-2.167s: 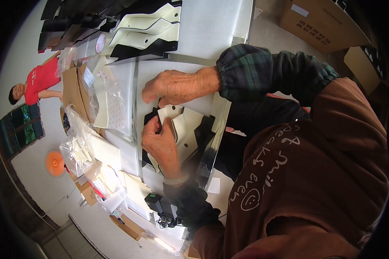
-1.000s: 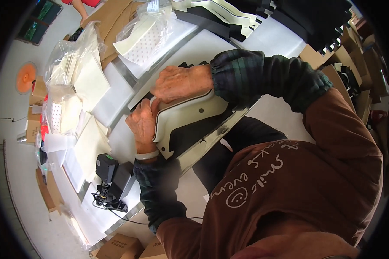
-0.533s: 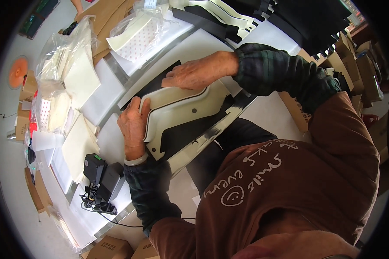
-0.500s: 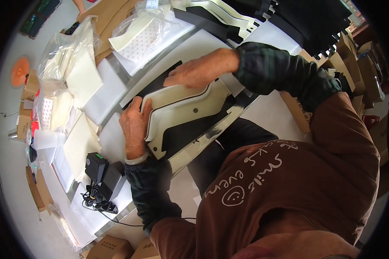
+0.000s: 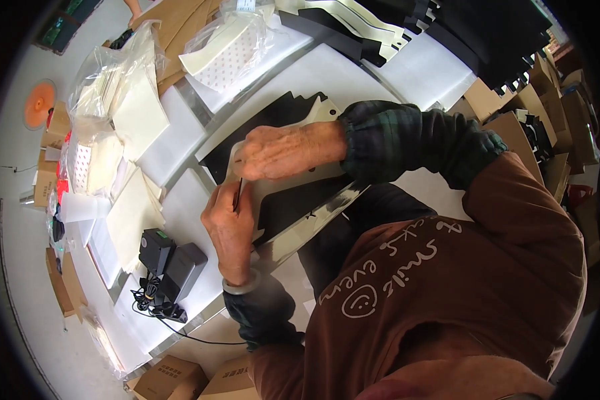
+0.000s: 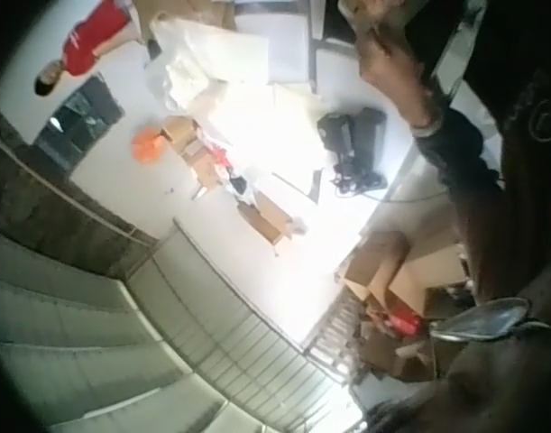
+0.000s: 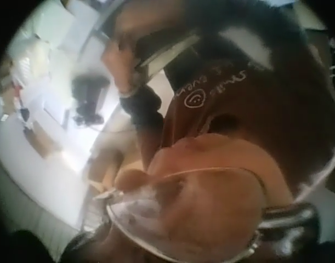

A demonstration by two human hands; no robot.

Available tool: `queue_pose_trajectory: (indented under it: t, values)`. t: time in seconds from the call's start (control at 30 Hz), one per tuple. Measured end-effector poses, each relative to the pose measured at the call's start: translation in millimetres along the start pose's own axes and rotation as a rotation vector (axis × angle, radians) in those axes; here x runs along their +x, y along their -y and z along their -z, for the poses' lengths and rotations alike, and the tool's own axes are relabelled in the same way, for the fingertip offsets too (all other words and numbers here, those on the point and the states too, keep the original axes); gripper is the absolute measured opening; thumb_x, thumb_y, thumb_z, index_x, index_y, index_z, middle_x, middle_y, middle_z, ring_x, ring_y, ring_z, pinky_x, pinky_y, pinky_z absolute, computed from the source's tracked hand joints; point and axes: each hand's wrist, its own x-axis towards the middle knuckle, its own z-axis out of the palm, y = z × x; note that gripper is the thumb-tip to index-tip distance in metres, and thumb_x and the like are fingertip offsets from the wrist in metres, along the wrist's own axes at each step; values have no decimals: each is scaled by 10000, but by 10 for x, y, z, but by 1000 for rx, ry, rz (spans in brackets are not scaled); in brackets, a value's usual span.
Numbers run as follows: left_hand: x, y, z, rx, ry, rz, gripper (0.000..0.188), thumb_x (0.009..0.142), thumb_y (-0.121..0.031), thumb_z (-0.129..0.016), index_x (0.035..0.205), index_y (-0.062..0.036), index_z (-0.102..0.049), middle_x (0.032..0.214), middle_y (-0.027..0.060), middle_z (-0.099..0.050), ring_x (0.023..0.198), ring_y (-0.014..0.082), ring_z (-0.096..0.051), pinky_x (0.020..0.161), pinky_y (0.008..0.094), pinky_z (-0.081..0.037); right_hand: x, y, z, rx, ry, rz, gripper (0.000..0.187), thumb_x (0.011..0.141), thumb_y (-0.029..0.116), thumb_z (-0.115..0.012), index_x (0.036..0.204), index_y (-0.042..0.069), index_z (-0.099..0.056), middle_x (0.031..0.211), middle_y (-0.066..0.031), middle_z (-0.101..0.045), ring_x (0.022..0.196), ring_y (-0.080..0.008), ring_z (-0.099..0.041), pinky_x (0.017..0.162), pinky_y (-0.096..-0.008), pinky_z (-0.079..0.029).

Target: The person peels adhesive backing from foam padding pieces and applies them by hand to black plastic components.

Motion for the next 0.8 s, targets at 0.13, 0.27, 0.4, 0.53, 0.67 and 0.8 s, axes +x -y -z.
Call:
queue_pose_trajectory:
  t: [0.13,0.27,0.4,0.53,0.67,0.8]
  values:
    - [47,51,26,92,45,-157,139,834,-55,-723,964,-22,-684,830,158,-665,685,375,-646,615,429,-509,159,40,126,98,379,-258,157,771,47,-631,911,-24,-637,950,-134,-661,950,-360,-648,833,-434,-530]
    - [40,68,-86,177,-62,-238,119,836,-98,-728,845,-8,-651,795,151,-657,677,377,-644,605,439,-519,-5,-60,-55,334,114,-129,142,796,44,-620,923,-13,-644,1014,-143,-648,1006,-352,-631,843,-421,-517]
    - [26,161,-127,232,18,-177,148,830,-126,-731,825,-16,-632,781,145,-648,674,371,-646,605,440,-528,46,22,-59,167,165,-192,133,796,52,-626,905,-25,-633,1006,-167,-639,989,-354,-634,850,-427,-515]
    - [39,222,-159,104,53,-169,191,830,-145,-757,874,-2,-638,823,197,-664,744,411,-659,650,444,-514,56,42,-55,125,146,-160,139,784,69,-633,877,-34,-621,937,-173,-633,966,-346,-640,809,-427,-523]
    - [52,307,-242,171,-51,-277,210,814,-146,-747,750,-43,-575,722,130,-607,621,355,-624,556,439,-500,61,-78,-91,172,225,-208,132,776,70,-620,858,-33,-621,934,-180,-638,920,-349,-656,741,-423,-525]
    - [60,246,-181,267,5,-216,184,835,-145,-764,875,-23,-631,797,184,-656,721,405,-658,620,444,-519,109,-57,-53,103,88,-61,91,742,58,-618,755,-32,-611,822,-203,-644,778,-383,-664,642,-441,-522]
